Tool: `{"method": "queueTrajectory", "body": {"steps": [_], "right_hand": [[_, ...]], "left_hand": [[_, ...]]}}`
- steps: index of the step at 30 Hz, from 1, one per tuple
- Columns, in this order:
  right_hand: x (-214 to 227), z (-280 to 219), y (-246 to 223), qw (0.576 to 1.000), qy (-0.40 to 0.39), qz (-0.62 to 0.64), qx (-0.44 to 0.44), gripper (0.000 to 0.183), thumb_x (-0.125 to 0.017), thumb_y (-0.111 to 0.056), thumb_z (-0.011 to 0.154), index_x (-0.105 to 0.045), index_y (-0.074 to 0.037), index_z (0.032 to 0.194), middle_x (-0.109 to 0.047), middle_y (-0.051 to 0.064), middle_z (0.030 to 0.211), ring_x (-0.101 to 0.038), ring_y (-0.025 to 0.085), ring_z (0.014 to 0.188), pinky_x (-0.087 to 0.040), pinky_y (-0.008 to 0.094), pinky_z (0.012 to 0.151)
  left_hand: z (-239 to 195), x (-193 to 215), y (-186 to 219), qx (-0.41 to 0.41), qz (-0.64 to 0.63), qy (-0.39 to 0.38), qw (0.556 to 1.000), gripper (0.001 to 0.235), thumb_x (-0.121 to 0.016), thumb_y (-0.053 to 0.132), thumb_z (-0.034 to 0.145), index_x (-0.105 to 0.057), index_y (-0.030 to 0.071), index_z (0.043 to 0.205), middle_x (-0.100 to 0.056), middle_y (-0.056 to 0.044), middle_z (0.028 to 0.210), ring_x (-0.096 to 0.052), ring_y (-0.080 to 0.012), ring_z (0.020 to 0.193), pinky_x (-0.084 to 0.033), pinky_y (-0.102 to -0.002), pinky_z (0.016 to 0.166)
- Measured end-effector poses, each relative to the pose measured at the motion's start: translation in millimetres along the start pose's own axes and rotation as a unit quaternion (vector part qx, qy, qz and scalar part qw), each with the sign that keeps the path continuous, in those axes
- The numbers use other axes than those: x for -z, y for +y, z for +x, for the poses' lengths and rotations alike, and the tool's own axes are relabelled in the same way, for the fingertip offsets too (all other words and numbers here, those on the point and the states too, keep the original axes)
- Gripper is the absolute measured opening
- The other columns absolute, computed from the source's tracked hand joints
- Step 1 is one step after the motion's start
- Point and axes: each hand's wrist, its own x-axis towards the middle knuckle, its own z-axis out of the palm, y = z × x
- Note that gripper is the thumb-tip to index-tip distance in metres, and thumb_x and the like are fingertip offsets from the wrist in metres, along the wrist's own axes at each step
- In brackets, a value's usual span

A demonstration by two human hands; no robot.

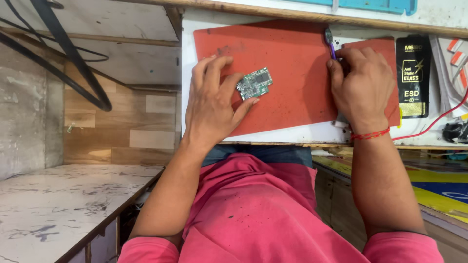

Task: The person uses a hot air gun to apply heat to a small circuit board placed on a red mat. They hold the board with one hand while directing the hot air with the other, then briefly inspect the board after heating.

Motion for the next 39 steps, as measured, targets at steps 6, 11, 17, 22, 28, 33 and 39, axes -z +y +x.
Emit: {"method": "queueTrajectory", "body": {"steps": [6, 11, 17, 22, 28, 33, 39], "right_hand": [[5, -12, -12, 0.996, 0.064, 0.046, 0.052, 0.01, -0.075, -0.012, 0.111, -0.067, -0.008, 0.116, -0.066, 0.01, 0.105, -0.062, 0.034, 0.095, -0.046, 0.047, 0.08], [23, -15, -92, 0.975, -0.091, 0.184, 0.091, 0.051, -0.059, 0.002, 0.087, -0.065, -0.006, 0.137, -0.061, 0.016, 0.107, -0.065, 0.032, 0.085, -0.053, 0.043, 0.073], [19, -26, -109, 0.972, -0.206, 0.084, 0.069, 0.064, -0.051, 0.002, 0.087, -0.049, -0.002, 0.151, -0.06, 0.018, 0.117, -0.066, 0.036, 0.081, -0.056, 0.046, 0.068], [11, -29, -99, 0.966, -0.224, 0.071, 0.105, 0.066, -0.051, 0.002, 0.082, -0.046, -0.001, 0.148, -0.057, 0.023, 0.119, -0.067, 0.04, 0.084, -0.057, 0.047, 0.061], [17, -23, -106, 0.962, -0.223, 0.118, 0.102, 0.063, -0.051, 0.003, 0.084, -0.049, 0.0, 0.147, -0.058, 0.023, 0.115, -0.067, 0.042, 0.081, -0.057, 0.049, 0.066], [19, -9, -108, 0.972, -0.193, 0.103, 0.081, 0.06, -0.053, 0.002, 0.087, -0.053, -0.004, 0.147, -0.062, 0.019, 0.108, -0.067, 0.041, 0.078, -0.056, 0.049, 0.065], [31, 1, -117, 0.973, -0.193, 0.106, 0.068, 0.062, -0.052, 0.004, 0.087, -0.055, -0.006, 0.148, -0.063, 0.018, 0.107, -0.067, 0.04, 0.076, -0.055, 0.049, 0.063]], "left_hand": [[2, 0, 2, 0.004, 0.004, 0.018, 1.0, 0.046, -0.09, 0.034, 0.08, -0.072, 0.004, 0.111, -0.052, -0.016, 0.135, -0.042, -0.04, 0.132, -0.039, -0.051, 0.11], [-3, -1, -1, 0.007, 0.006, 0.021, 1.0, 0.049, -0.09, 0.035, 0.08, -0.073, 0.004, 0.113, -0.052, -0.014, 0.137, -0.043, -0.0388, 0.133, -0.039, -0.05, 0.112], [-4, -1, -3, 0.005, 0.024, 0.015, 1.0, 0.05, -0.092, 0.036, 0.078, -0.075, 0.005, 0.114, -0.054, -0.01, 0.137, -0.042, -0.0366, 0.136, -0.038, -0.049, 0.115], [0, 5, -1, 0.02, 0.014, 0.025, 0.999, 0.051, -0.092, 0.032, 0.071, -0.075, 0.004, 0.111, -0.053, -0.013, 0.138, -0.039, -0.0383, 0.137, -0.038, -0.05, 0.115], [-3, 8, 2, 0.048, 0.013, 0.022, 0.999, 0.046, -0.092, 0.032, 0.072, -0.075, 0.005, 0.106, -0.053, -0.013, 0.139, -0.037, -0.0391, 0.138, -0.036, -0.052, 0.113], [3, 8, 2, 0.024, 0.018, 0.037, 0.999, 0.042, -0.089, 0.03, 0.077, -0.075, 0.004, 0.107, -0.052, -0.014, 0.139, -0.037, -0.0399, 0.138, -0.034, -0.054, 0.116], [3, 6, 2, 0.012, 0.047, 0.025, 0.998, 0.044, -0.088, 0.035, 0.08, -0.074, 0.004, 0.107, -0.053, -0.013, 0.135, -0.038, -0.0402, 0.138, -0.029, -0.058, 0.119]]}}
